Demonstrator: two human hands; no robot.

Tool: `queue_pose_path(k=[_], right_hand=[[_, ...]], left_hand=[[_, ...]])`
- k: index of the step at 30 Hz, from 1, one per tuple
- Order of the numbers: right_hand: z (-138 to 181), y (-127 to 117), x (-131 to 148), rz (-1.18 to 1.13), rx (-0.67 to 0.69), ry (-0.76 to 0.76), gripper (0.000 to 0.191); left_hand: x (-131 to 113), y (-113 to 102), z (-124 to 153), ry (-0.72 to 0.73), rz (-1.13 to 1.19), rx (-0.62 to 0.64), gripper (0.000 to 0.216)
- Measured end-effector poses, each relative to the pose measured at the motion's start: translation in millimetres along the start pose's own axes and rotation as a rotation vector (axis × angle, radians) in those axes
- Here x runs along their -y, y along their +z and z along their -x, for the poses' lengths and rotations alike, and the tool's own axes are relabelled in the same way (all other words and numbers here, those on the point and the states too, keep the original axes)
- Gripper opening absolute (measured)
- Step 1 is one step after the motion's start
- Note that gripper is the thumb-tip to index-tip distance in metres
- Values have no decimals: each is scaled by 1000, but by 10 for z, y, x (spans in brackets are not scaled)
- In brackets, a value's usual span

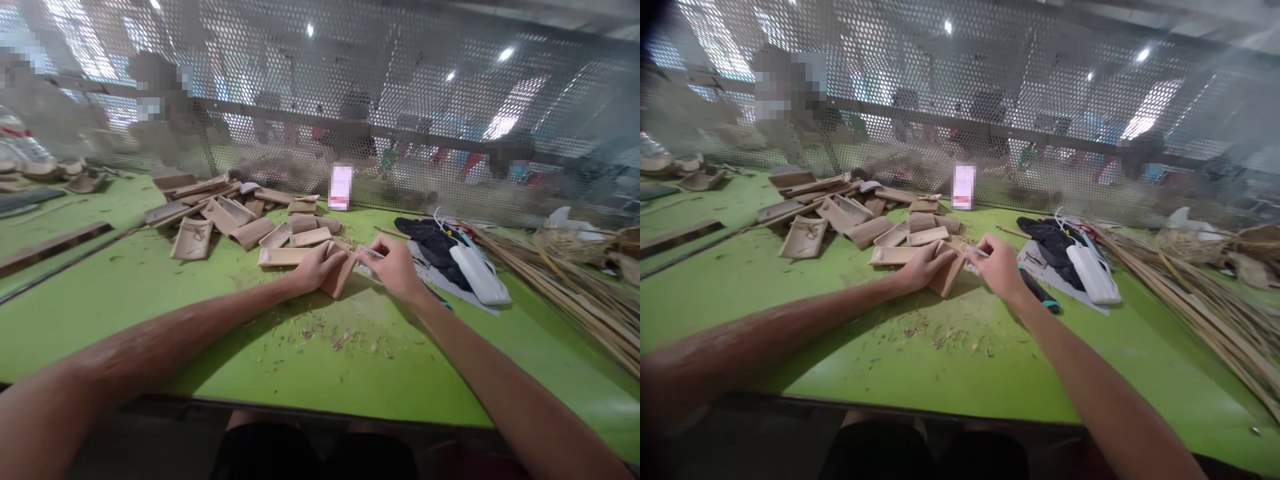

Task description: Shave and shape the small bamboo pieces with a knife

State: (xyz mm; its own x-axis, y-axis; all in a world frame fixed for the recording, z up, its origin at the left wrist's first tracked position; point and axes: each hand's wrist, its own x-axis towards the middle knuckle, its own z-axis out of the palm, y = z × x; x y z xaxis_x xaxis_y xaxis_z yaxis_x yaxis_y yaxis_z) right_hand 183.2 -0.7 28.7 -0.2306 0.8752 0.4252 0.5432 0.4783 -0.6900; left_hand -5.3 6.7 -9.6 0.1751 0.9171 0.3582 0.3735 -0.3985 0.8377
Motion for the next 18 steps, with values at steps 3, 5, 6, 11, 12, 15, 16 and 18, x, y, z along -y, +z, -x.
queue_pose_path(k=[3, 5, 6, 11, 12, 15, 16, 18], right_hand=[[18, 19, 17, -5, 93, -39, 27], [18, 27, 21, 7, 77, -49, 26], [13, 29, 19, 17, 42, -40, 27], [-6, 28, 6, 19, 83, -52, 27], [-6, 25, 10, 23, 70, -52, 27], [0, 19, 30, 38, 10, -27, 27], [2, 20, 36, 34, 31, -30, 27], [-1, 25, 38, 22, 87, -44, 26]], left_hand=[[-5, -4, -4, 3, -5, 11, 33], [-6, -4, -7, -3, -4, 18, 34], [-5, -4, -7, -7, -3, 15, 34], [-14, -8, -4, -19, 8, 22, 34], [-17, -9, -3, -21, 7, 25, 34], [-18, -12, -4, -27, 2, 24, 34], [-17, -12, -6, -28, -2, 19, 34], [-14, -11, -9, -31, -5, 20, 33]])
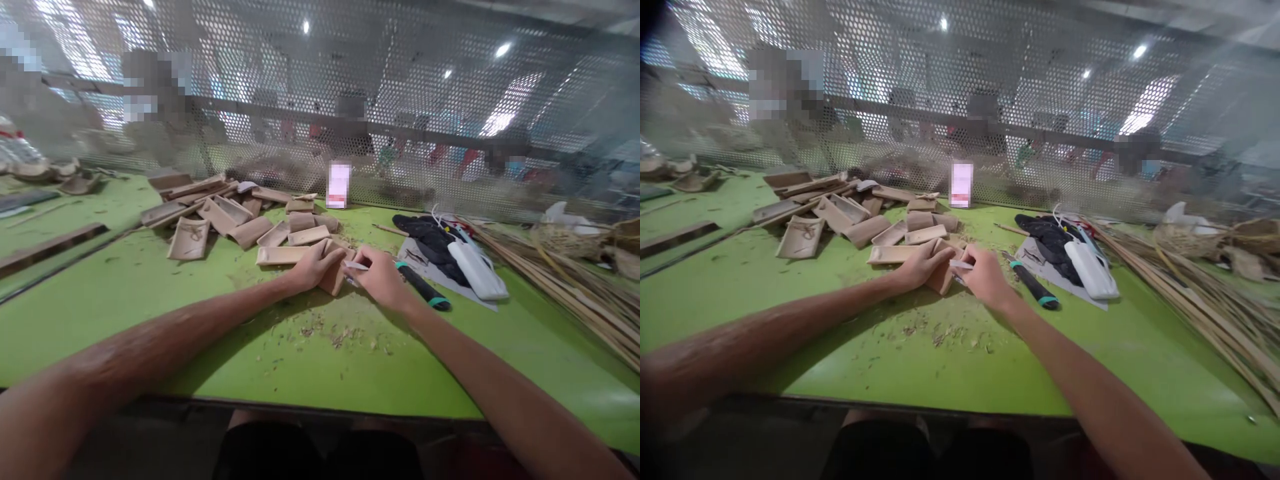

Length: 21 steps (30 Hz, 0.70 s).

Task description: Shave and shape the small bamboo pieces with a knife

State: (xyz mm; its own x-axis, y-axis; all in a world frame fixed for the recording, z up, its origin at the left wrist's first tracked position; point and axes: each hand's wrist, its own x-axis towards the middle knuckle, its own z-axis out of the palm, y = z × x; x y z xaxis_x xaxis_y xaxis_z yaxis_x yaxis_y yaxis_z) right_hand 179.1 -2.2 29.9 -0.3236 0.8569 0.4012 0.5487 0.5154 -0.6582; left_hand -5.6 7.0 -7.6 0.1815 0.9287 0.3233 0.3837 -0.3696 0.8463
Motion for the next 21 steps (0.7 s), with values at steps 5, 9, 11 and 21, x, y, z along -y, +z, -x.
queue_pose_path(k=[5, 9, 11, 21], right_hand=[[-39, 12, -46, 22, -91, 28, 28], [-47, 30, -65, -13, -7, 15, 28], [-25, 47, -49, -3, -35, 30, 28], [154, 92, 71, 133, -79, -70, 25]], left_hand=[[-21, -2, -6, -9, 12, 4, 30], [-21, -5, -18, -11, 3, 14, 30], [-7, -2, -27, -10, 4, 15, 29], [-4, -2, -24, 5, -3, 13, 29]])
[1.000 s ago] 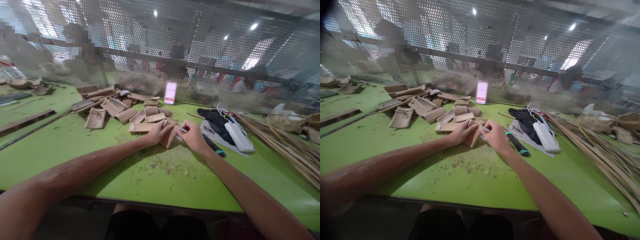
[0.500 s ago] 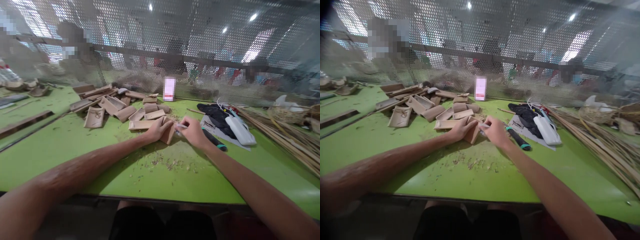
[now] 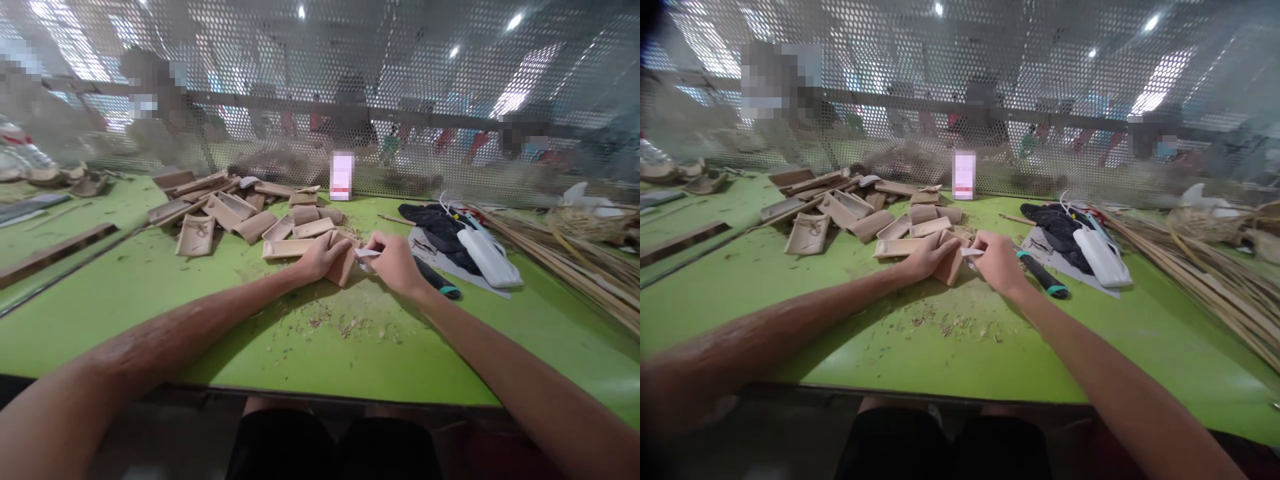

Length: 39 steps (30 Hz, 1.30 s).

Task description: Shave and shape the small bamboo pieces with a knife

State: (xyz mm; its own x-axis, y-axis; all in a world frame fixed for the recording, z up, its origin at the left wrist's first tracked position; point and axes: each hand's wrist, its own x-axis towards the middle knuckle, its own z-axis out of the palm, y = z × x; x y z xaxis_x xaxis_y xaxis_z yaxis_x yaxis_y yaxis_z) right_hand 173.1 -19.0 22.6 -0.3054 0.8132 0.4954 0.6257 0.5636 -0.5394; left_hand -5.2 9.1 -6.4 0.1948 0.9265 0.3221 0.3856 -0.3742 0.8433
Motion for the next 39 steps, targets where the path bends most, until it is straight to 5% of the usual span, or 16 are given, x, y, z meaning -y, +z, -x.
queue_pose_path(k=[5, 10, 23, 39], right_hand=[[139, 70, 112, 90, 209, -126, 23], [107, 42, 134, 61, 160, -36, 23], [84, 47, 118, 63, 293, -57, 20], [46, 41, 24, 179, 333, -358, 21]], left_hand=[[-16, -9, 7, -5, -23, -4, 30], [4, -6, 5, 4, -35, -13, 30], [-15, -15, -1, -11, -17, 24, 33], [-45, -37, -32, 16, -10, 77, 30]])
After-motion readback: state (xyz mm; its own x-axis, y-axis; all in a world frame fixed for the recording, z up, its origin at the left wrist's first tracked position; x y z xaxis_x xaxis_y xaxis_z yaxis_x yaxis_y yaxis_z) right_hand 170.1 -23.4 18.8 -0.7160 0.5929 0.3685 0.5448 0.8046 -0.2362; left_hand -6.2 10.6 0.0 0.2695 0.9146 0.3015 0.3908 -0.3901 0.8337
